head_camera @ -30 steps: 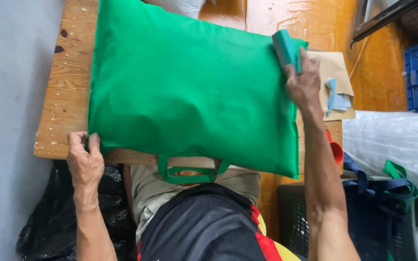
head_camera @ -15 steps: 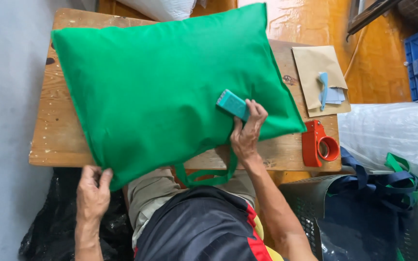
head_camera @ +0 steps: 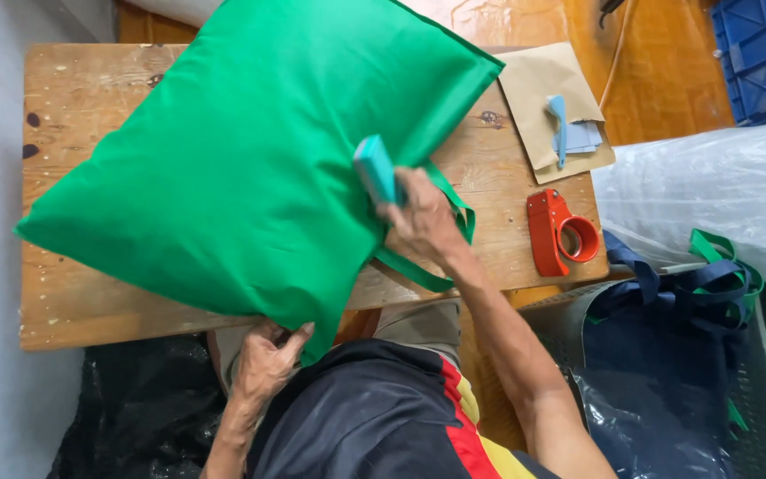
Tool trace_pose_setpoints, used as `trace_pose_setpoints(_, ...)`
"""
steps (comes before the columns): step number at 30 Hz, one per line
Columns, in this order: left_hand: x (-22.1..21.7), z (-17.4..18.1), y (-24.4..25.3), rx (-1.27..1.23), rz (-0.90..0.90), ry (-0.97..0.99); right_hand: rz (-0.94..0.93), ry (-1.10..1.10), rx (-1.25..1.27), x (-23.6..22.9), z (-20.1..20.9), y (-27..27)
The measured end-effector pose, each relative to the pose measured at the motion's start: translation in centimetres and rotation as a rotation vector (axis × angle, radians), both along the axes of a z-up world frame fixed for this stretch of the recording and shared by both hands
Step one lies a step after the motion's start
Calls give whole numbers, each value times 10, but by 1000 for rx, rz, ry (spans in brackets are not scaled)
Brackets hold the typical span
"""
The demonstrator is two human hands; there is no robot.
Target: A person uses a small blue cleaning block to scrub and clean the surface of a green fabric bag on a wooden workbench.
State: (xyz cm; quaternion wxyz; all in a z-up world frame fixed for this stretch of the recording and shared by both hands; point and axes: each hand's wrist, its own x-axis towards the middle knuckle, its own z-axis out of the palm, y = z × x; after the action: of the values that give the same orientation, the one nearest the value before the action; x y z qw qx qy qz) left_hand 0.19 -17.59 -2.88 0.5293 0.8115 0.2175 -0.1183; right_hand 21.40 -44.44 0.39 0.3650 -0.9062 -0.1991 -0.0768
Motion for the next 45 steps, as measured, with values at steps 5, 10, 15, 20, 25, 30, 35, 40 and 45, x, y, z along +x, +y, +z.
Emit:
trace_pose_setpoints(5, 5, 6, 3, -40, -42, -15, 355, 400, 66, -63, 28, -12)
trace_pose_setpoints(10, -17, -10, 13, -25, 182, -81, -123, 254, 577, 2, 38, -67)
trace_pose_setpoints(15, -31, -76, 104, 396, 432, -339, -720, -94, -52, 107, -6, -169)
trace_pose_setpoints(20, 9, -93, 218, 643, 473, -559, -660, -175, -334, 153, -16, -192)
trace_pose_setpoints(25, 48, -97, 258, 738, 459, -468, -698, 19, -527, 188, -30, -175)
trace_pose_setpoints(30, 40, -93, 252, 716, 419, -429, -690, 169, -507, 202, -45, -195)
trace_pose_setpoints(35, 39, -47, 196, 596, 611, -824, -715, -212, -725, 222, -133, -308)
trace_pose_setpoints(40, 38, -39, 164, 264, 749, -720, -587, -467, -896, 211, -115, -304)
trace_pose_setpoints(45, 51, -29, 182, 191, 576, -793, -576, -396, -270, 133, 16, -174)
